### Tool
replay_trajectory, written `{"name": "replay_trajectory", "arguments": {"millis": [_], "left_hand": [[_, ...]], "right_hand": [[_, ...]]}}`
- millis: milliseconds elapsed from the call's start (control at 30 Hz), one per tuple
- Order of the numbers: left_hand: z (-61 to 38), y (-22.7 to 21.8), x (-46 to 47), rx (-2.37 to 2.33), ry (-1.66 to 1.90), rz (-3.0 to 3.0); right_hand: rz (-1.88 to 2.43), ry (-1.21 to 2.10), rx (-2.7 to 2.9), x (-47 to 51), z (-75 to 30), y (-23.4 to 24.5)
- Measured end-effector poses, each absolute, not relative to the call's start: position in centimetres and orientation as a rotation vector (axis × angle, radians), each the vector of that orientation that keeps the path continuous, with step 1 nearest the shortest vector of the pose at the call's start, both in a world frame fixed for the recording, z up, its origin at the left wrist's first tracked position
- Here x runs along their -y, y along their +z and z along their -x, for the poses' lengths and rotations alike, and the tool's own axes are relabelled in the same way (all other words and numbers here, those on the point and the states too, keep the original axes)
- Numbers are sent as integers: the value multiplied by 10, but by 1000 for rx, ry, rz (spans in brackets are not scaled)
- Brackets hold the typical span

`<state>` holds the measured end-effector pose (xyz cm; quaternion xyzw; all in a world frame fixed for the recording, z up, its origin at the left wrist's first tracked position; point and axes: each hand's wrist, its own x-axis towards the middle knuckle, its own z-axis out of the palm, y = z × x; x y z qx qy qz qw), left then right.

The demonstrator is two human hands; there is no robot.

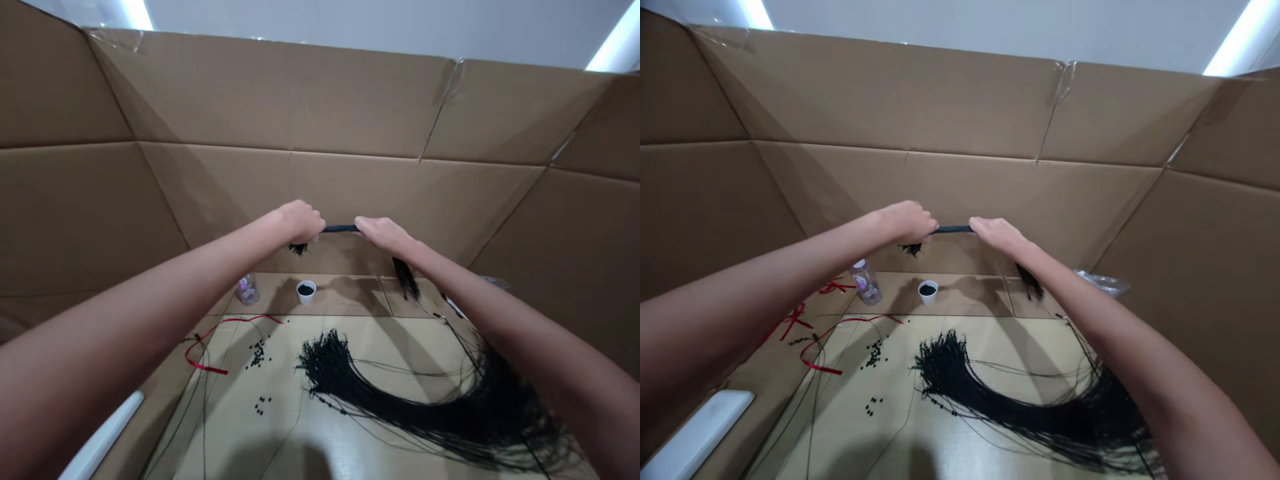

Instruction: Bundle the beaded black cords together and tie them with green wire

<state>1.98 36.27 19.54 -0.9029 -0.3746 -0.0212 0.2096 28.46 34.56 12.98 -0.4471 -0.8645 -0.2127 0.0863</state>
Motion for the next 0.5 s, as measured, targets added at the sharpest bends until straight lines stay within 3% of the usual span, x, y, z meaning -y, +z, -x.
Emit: {"name": "replay_trajectory", "arguments": {"millis": [267, 500], "left_hand": [[-42, 279, -312, 932, 67, 2288], [-38, 308, -281, 888, 87, 2014]], "right_hand": [[1341, -660, 2239, -321, -332, 181], [1307, -553, 2058, -310, -371, 196]]}}
